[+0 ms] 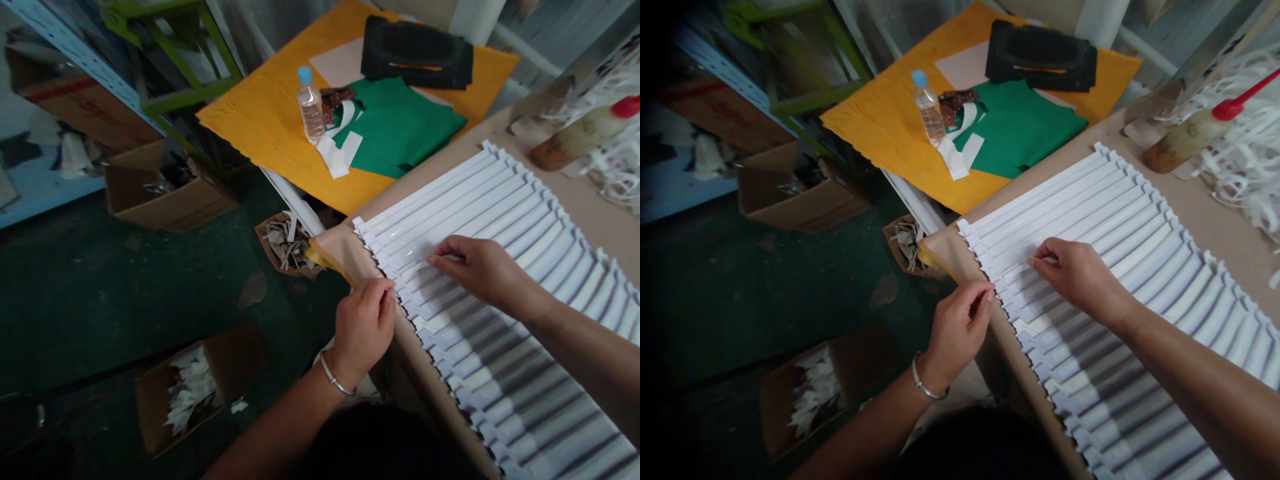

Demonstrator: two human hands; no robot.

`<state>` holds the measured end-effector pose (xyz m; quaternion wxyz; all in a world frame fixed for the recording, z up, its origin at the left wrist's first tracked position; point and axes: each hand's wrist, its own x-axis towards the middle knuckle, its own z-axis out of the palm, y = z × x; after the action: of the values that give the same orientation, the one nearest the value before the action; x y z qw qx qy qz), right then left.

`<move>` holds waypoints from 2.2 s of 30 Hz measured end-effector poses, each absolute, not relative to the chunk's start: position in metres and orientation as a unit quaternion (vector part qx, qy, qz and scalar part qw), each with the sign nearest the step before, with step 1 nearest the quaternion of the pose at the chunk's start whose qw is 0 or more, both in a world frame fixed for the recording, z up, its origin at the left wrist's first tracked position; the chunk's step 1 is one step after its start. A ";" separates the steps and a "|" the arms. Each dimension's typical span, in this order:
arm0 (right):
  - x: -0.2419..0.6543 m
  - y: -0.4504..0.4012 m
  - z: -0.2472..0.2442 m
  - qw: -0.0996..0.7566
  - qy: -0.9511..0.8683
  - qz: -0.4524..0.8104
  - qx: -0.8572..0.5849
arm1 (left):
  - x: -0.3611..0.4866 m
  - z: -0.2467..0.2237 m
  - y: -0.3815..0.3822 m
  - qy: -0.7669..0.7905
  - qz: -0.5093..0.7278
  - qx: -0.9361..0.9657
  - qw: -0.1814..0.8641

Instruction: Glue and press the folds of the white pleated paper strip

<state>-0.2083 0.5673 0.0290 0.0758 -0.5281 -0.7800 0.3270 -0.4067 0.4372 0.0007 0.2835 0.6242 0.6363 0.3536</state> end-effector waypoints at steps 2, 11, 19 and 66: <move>-0.208 0.570 0.029 0.076 -0.778 0.320 -0.535 | -0.407 -0.001 0.436 0.623 0.329 0.672 0.227; -0.211 0.573 0.028 0.062 -0.780 0.306 -0.542 | -0.403 -0.003 0.444 0.606 0.197 0.765 0.086; -0.172 0.600 0.034 0.037 -0.823 0.289 -0.487 | -0.399 -0.002 0.447 0.619 0.160 0.766 0.070; -0.077 0.690 0.019 0.070 -0.677 0.200 -0.705 | -0.403 -0.009 0.451 0.610 0.230 0.755 0.074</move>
<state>-0.0769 0.6896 0.0195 0.0703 -0.7046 -0.6773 0.1998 -0.4034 0.4512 -0.0089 0.0740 0.7548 0.6097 0.2305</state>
